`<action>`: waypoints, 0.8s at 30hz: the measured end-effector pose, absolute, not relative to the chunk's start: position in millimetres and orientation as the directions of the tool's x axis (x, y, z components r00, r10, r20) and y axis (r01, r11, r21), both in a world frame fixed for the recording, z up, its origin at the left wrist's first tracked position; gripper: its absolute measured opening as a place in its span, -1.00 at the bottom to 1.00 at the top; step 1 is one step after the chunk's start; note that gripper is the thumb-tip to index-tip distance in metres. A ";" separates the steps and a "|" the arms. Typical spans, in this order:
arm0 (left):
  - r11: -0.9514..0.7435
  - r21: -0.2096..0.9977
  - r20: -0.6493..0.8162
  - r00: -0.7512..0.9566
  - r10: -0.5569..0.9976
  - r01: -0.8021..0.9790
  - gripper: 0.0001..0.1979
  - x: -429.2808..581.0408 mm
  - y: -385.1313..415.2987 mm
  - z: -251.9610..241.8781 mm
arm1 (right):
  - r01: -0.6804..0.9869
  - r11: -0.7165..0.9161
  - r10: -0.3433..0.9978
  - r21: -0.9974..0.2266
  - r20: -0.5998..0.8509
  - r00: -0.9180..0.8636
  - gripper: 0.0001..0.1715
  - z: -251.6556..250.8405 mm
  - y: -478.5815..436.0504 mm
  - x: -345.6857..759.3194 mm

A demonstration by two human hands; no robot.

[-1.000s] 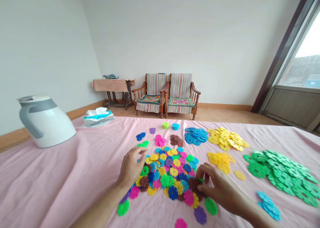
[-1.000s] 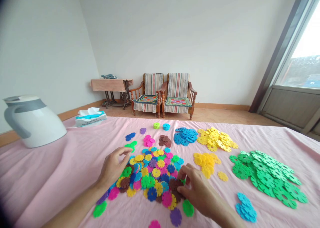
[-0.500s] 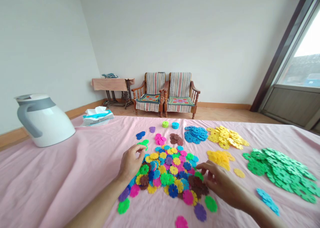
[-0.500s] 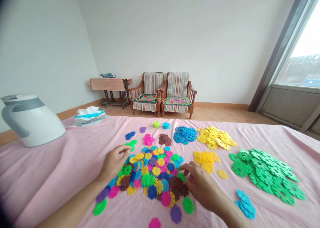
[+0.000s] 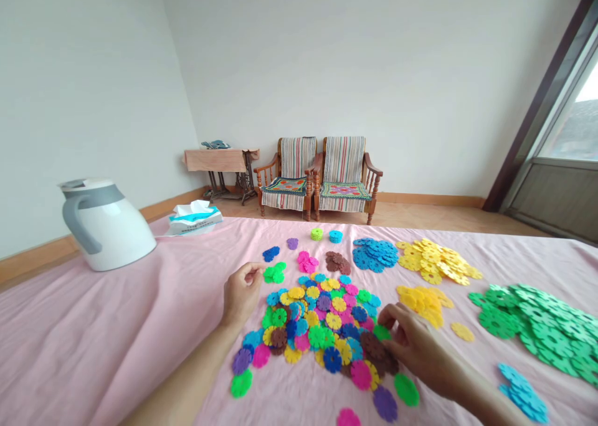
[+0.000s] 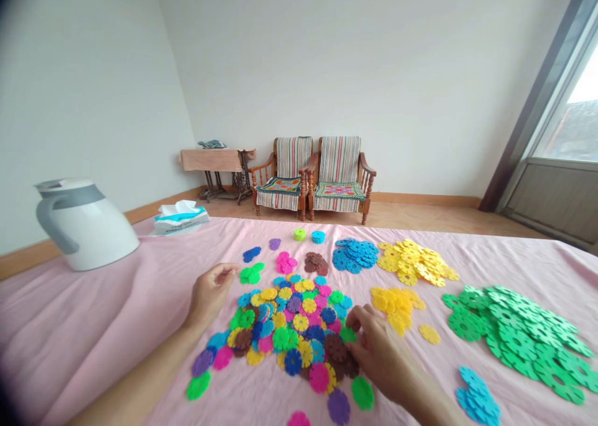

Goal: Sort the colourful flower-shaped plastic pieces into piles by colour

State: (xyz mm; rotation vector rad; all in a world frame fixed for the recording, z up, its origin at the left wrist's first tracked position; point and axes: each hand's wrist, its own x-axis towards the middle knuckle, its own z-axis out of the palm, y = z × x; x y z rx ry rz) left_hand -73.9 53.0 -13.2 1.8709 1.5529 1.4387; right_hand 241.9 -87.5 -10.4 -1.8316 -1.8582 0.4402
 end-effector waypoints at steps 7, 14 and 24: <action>-0.375 0.717 0.483 -0.031 0.875 0.588 -0.76 -66.6 47.0 -10.1 | 0.768 0.031 0.995 -0.639 0.094 0.038 -0.88 -6.3 -87.2 240.7; -0.388 0.723 0.481 -0.013 0.876 0.572 -0.76 -67.0 49.3 -12.4 | 0.704 0.078 0.976 -0.706 0.197 0.089 -0.97 -11.0 -79.0 254.0; -0.383 0.716 0.479 -0.012 0.878 0.583 -0.76 -64.7 45.9 -8.2 | 0.836 0.090 0.915 -0.541 0.376 0.145 -0.76 -27.5 -68.2 262.1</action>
